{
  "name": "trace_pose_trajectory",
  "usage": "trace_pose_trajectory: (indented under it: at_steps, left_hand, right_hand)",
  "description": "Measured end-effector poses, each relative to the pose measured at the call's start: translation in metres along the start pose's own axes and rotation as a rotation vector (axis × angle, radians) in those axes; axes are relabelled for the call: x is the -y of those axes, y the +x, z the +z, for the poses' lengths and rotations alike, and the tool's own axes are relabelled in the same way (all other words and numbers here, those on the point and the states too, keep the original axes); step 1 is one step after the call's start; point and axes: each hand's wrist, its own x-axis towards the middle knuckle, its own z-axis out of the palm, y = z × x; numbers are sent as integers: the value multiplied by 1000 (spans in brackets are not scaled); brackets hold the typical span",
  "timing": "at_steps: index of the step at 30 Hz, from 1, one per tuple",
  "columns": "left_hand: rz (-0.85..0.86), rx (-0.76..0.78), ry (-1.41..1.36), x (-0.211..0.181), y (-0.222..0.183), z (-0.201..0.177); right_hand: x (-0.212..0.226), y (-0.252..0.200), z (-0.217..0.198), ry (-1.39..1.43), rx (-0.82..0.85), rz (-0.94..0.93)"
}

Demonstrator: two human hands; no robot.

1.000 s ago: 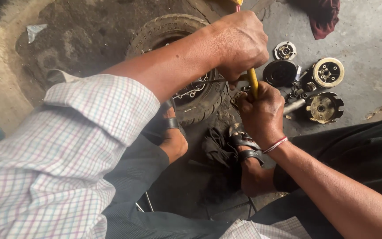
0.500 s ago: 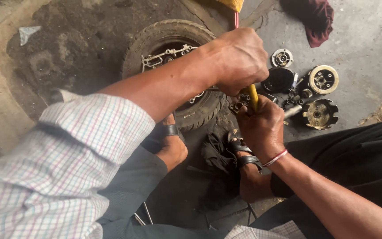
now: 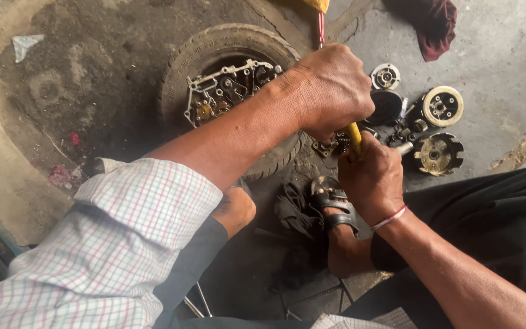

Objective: Assembling and repairing internal components of a motorcycle engine case.

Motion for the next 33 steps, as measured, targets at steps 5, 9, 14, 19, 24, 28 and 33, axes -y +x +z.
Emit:
trace_pose_trajectory:
  at_steps: [5,9,14,19,24,28,33]
  left_hand:
    - [-12,-19,50,-3,1,16]
    - [-233,-195,-38,-20,-20,42]
    - [-657,-456,137,-68,-20,37]
    - [-745,39,-946,-87,-8,25]
    - [-671,-578,-1179,-68,32,176]
    - [-1036,-207,-1263,-78,15,60]
    - [-1032,-922,-913,-90,54,128]
  right_hand:
    - [-21,8,4,-71,-26,-82]
    - [-39,44,-4,-239,-65,-485]
    - [-25,87,-28,-292,-86,-797]
    - [1,101,-43,-455,-104,-919]
    - [-11,126,-30,-378,8,-944]
    - [30,122,-59,-580,-135,-988]
    - [45,113,-91,71,86,-367]
